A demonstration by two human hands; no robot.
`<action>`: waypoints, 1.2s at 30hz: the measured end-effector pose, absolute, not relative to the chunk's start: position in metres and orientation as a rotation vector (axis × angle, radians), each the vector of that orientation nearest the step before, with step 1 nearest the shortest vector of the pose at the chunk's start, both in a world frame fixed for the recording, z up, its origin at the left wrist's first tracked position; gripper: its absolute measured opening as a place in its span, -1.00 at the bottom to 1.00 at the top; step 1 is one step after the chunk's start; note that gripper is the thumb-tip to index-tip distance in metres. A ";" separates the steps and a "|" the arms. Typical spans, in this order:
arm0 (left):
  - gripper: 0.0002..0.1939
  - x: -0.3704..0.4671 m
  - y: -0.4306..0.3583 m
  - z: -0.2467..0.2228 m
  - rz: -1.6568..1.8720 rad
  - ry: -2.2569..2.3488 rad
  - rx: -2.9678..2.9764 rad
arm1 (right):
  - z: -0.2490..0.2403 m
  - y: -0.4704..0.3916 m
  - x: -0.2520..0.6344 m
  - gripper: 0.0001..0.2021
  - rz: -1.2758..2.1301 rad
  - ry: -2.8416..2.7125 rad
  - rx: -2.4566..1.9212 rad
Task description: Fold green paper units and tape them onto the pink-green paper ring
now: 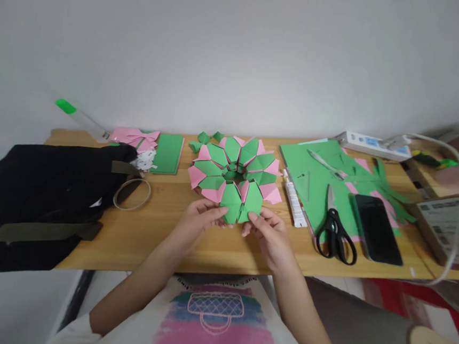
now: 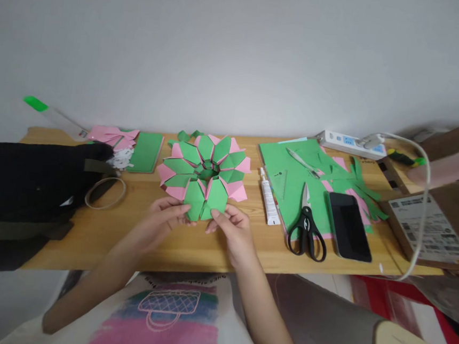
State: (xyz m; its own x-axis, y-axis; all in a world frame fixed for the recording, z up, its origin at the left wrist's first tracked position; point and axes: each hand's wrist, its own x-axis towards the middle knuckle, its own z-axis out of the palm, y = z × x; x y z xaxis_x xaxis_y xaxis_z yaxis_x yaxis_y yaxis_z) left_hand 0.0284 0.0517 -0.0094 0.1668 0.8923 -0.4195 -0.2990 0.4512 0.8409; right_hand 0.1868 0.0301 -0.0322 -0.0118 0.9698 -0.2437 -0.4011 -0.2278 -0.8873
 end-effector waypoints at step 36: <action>-0.81 -0.002 0.039 -0.021 1.254 1.430 2.041 | -0.039 0.042 0.203 -0.52 -0.355 -2.079 -1.262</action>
State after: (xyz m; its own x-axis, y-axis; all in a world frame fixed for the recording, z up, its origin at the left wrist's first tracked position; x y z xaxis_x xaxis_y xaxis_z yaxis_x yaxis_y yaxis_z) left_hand -0.0018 0.0389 -0.0215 0.0988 0.8817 0.4613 0.5722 -0.4296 0.6986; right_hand 0.2033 0.0417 -0.0387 -0.3068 0.6797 0.6662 0.8623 0.4948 -0.1077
